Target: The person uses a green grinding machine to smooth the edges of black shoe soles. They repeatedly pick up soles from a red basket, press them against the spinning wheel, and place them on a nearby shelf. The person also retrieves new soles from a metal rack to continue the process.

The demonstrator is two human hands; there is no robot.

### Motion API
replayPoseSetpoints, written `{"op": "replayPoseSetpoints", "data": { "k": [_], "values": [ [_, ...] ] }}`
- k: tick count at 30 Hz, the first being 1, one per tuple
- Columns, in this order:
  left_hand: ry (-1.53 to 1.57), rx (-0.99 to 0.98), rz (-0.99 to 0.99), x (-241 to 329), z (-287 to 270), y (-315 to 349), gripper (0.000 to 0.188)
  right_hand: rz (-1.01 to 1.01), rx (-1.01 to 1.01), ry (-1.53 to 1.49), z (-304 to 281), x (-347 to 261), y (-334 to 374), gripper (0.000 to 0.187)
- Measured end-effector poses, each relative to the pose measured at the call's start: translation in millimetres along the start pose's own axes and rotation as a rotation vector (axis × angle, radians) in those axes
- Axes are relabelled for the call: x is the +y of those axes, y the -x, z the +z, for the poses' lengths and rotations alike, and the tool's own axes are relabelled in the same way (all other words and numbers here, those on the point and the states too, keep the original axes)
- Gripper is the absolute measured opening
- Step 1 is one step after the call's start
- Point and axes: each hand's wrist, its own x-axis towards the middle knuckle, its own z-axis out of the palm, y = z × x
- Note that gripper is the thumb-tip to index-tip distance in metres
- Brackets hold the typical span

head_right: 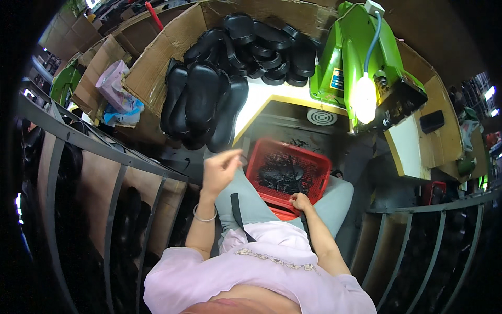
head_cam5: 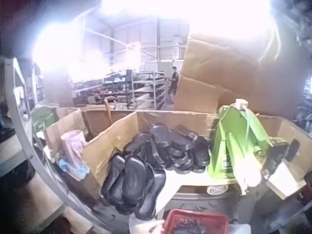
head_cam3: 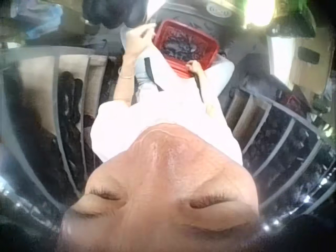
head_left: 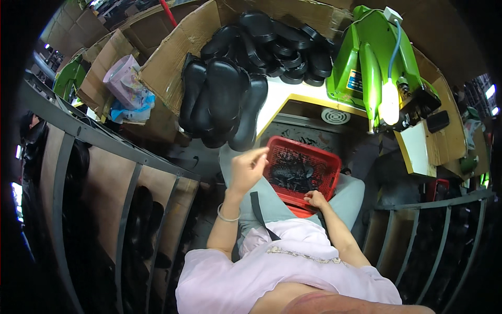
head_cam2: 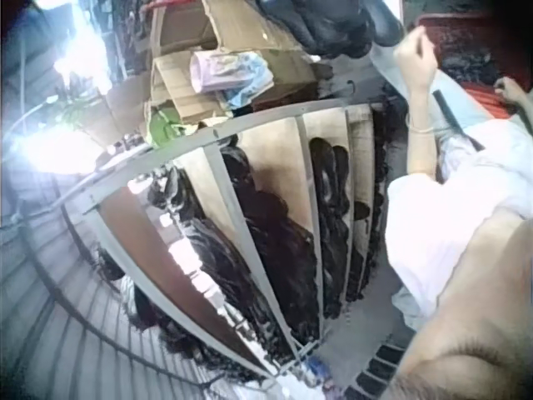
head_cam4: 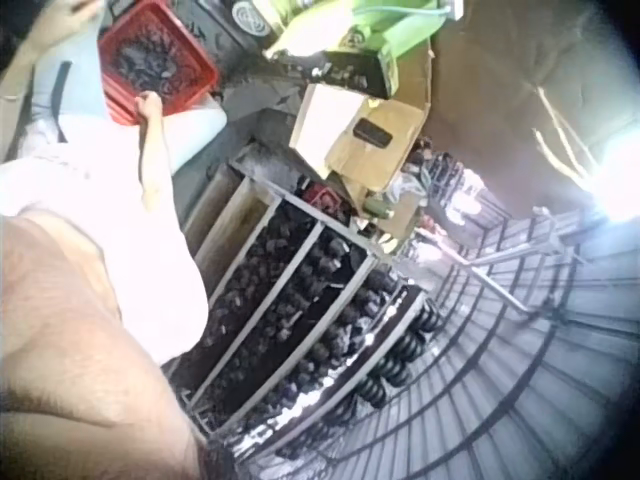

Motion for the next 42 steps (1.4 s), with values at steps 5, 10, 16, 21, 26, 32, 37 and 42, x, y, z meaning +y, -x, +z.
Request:
{"op": "replayPoseSetpoints", "data": {
  "k": [5, 10, 16, 21, 26, 32, 37, 42],
  "values": [
    [-0.931, 0.231, 0.304, 42.8, -69.1, -59.5, 0.051, -0.015, 0.030, -0.035, 0.6, -9.5, -9.1, 0.031],
    [-0.876, 0.020, 0.435, 26.8, -83.7, -91.2, 0.030, -0.127, 0.061, -0.288, -10.1, -7.8, -25.0, 0.027],
    [-0.137, 0.007, 0.626, 115.2, -15.2, -43.4, 0.029, -0.445, 0.020, -1.479, -105.5, -62.2, 44.8, 0.081],
    [0.658, -0.393, -0.199, 83.4, 99.3, -21.5, 0.034, -0.709, 0.341, -1.728, -162.5, -61.1, 99.7, 0.115],
    [0.793, -0.517, -0.218, 67.7, 179.2, -49.6, 0.049, -0.657, 0.985, -1.526, -212.2, -19.7, 108.6, 0.071],
    [0.664, -0.392, 0.014, 57.6, 197.4, -74.7, 0.052, -0.602, 1.220, -1.207, -246.6, -34.2, 105.9, 0.070],
    [0.633, -0.331, 0.002, 64.3, 193.3, -72.5, 0.052, -0.612, 1.240, -1.203, -254.0, -45.8, 108.4, 0.070],
    [0.559, -0.318, 0.099, 70.6, 190.0, -80.3, 0.049, -0.612, 1.216, -1.217, -257.9, -40.9, 99.6, 0.069]
  ]
}}
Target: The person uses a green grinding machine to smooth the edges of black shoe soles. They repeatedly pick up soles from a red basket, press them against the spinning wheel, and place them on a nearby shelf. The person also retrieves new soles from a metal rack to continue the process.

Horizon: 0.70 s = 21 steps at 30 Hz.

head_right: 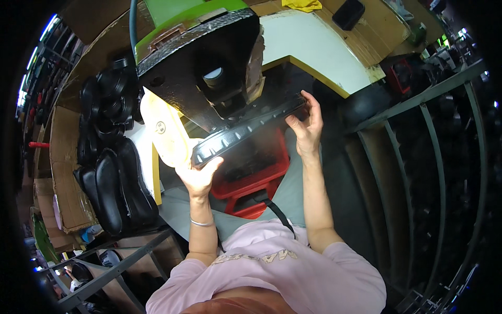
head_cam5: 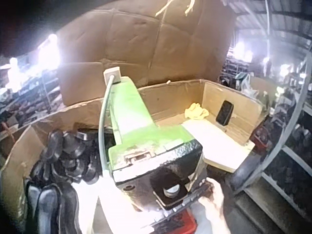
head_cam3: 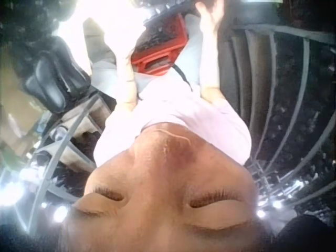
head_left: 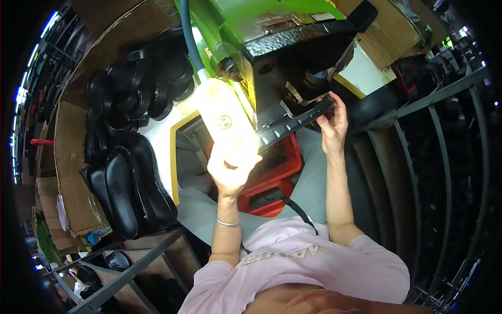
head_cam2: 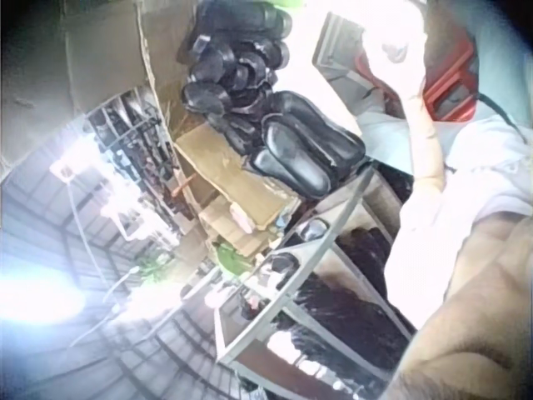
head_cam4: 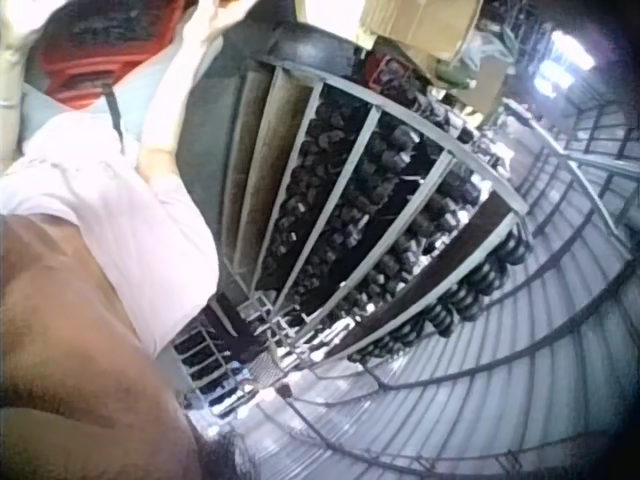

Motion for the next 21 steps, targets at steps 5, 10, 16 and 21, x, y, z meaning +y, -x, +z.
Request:
{"op": "replayPoseSetpoints", "data": {
  "k": [5, 10, 16, 21],
  "values": [
    [-0.044, 0.104, -0.024, -17.2, -29.8, 8.4, 0.051, -0.010, -0.038, -0.049, 22.9, -1.5, 8.4, 0.068],
    [0.030, 0.167, 0.000, -13.1, -52.3, 8.2, 0.047, 0.008, -0.097, -0.004, 44.9, 3.5, 15.8, 0.069],
    [0.300, 0.268, -0.089, -47.5, -89.7, 29.9, 0.054, -0.070, -0.105, 0.064, 62.2, 20.2, 29.5, 0.068],
    [0.504, 0.286, -0.099, -80.2, -99.8, 40.7, 0.055, -0.196, -0.086, 0.266, 77.9, 14.7, 38.2, 0.064]
  ]
}}
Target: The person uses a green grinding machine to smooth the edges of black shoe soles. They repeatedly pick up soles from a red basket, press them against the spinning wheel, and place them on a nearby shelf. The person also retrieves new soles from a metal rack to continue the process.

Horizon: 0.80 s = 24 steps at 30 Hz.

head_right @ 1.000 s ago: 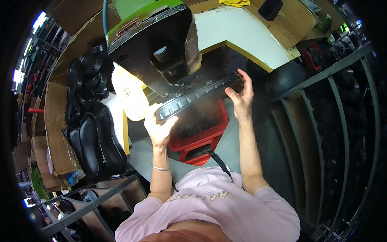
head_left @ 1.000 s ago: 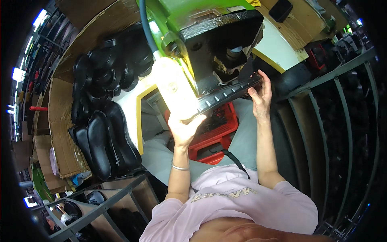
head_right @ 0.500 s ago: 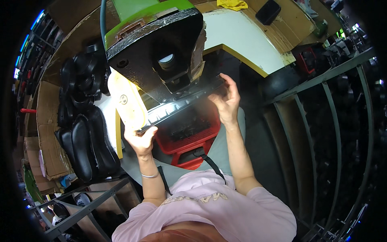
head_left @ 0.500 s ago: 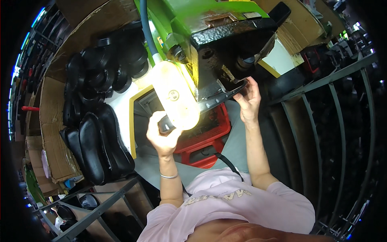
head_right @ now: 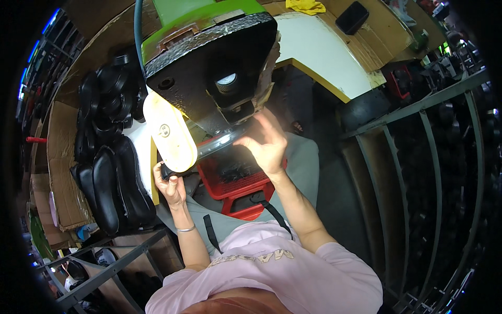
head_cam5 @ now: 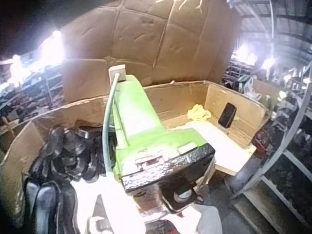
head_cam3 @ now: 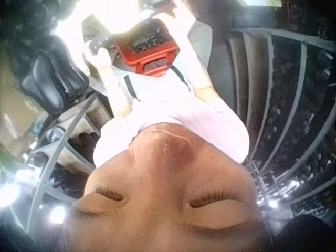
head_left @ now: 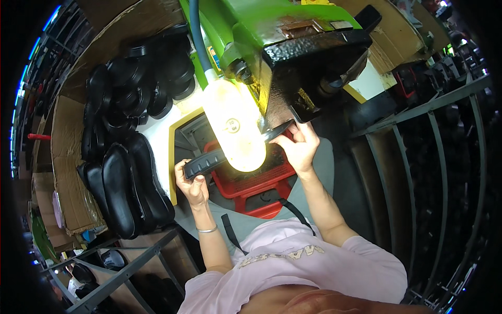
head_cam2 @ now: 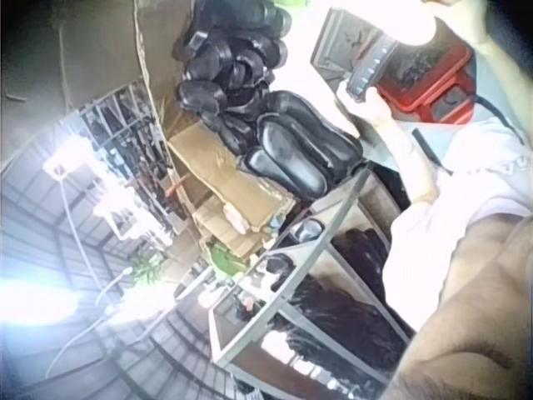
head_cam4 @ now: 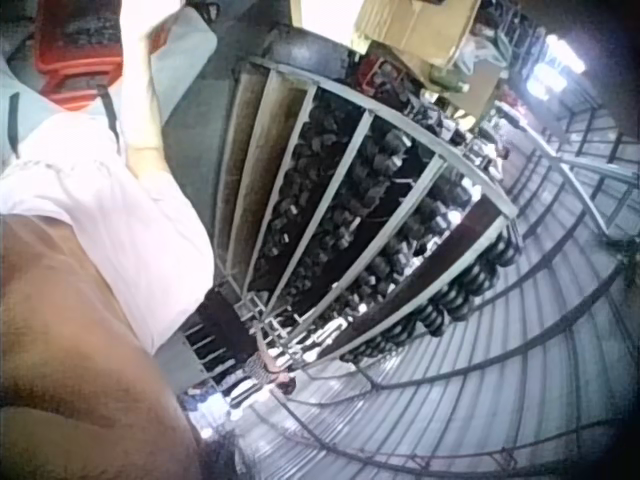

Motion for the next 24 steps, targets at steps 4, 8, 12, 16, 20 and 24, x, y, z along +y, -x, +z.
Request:
{"op": "replayPoseSetpoints", "data": {
  "k": [4, 8, 12, 16, 20, 24],
  "values": [
    [-0.223, -0.112, -0.220, -7.0, -2.0, -8.8, 0.049, -0.291, -0.039, 0.227, 5.3, -21.1, -6.9, 0.063],
    [-1.011, -0.449, -0.080, -16.4, 38.3, -32.0, 0.030, -0.417, -0.069, 0.336, 5.7, -27.3, -8.2, 0.061],
    [-0.936, -0.433, 0.398, -18.6, 109.6, -23.8, 0.038, -0.459, -0.054, 0.377, 1.4, -18.7, -8.5, 0.060],
    [-0.760, -0.377, 0.312, -31.2, 112.0, -17.7, 0.028, 0.144, -0.018, -0.248, 2.3, 31.8, 11.0, 0.063],
    [-0.587, -0.193, 0.117, -48.2, 123.7, 3.4, 0.023, 0.650, -0.121, -0.546, -5.8, 119.1, 52.4, 0.066],
    [-0.416, -0.143, -0.032, -54.8, 140.6, 17.6, 0.023, 1.016, -0.179, -0.996, -22.2, 155.1, 91.0, 0.060]
  ]
}}
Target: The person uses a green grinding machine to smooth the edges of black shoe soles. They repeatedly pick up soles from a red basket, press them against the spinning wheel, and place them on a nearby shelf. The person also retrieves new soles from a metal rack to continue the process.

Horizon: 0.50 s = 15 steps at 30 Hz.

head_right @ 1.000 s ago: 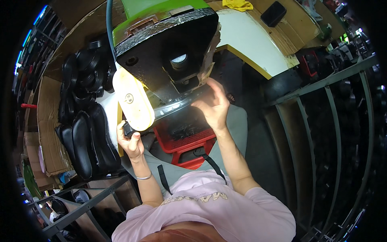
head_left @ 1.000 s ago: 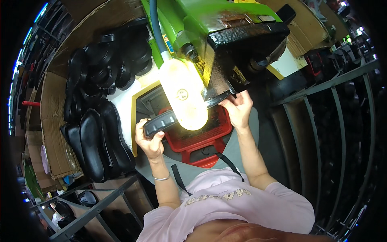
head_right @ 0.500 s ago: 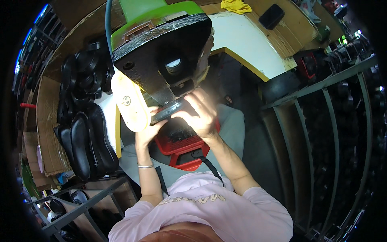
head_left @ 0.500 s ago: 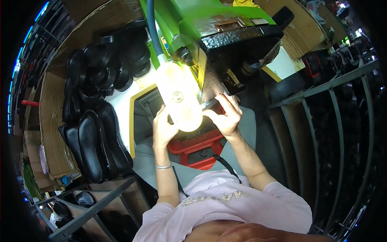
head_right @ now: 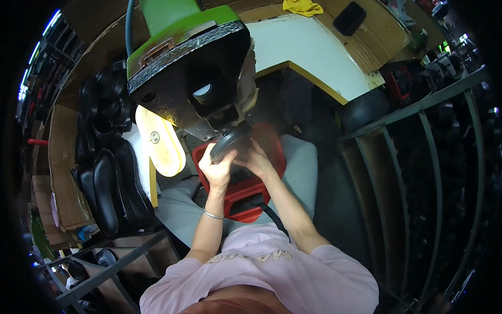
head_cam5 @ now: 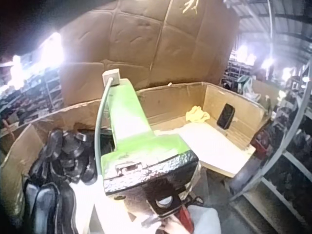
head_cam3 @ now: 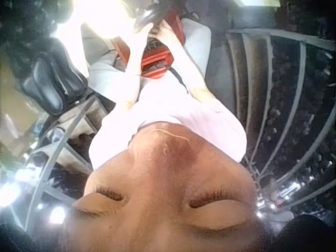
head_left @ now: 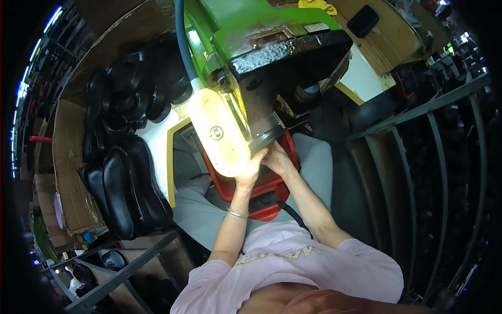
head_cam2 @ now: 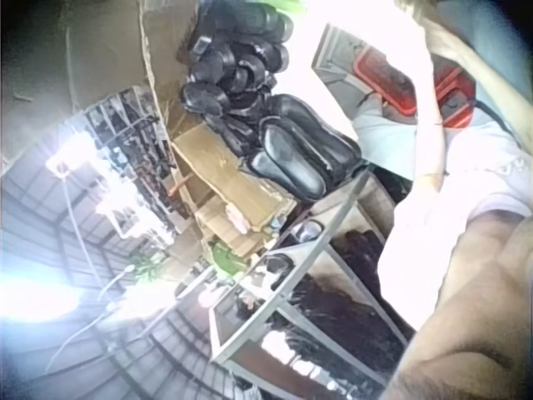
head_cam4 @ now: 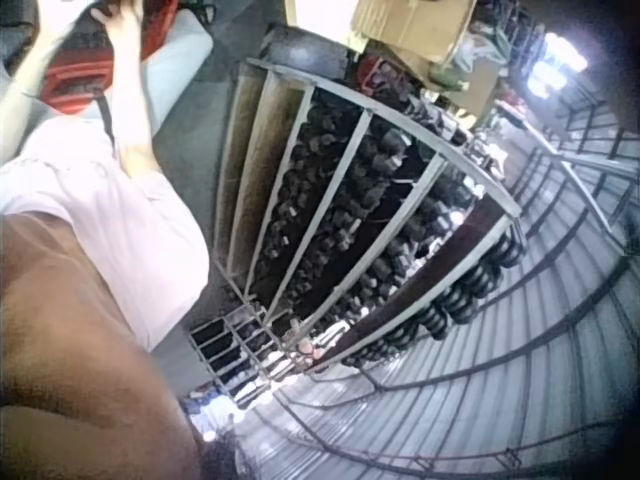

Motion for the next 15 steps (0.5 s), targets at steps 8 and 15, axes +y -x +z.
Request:
{"op": "replayPoseSetpoints", "data": {
  "k": [8, 15],
  "values": [
    [0.055, -0.026, 0.000, -13.8, 7.0, -0.4, 0.034, -0.435, 0.209, 0.171, -5.3, -75.3, 27.0, 0.062],
    [-0.082, -0.131, 0.153, 17.6, -3.0, -18.2, 0.043, -0.931, 0.342, 0.803, 66.6, -185.9, 67.8, 0.052]
  ]
}}
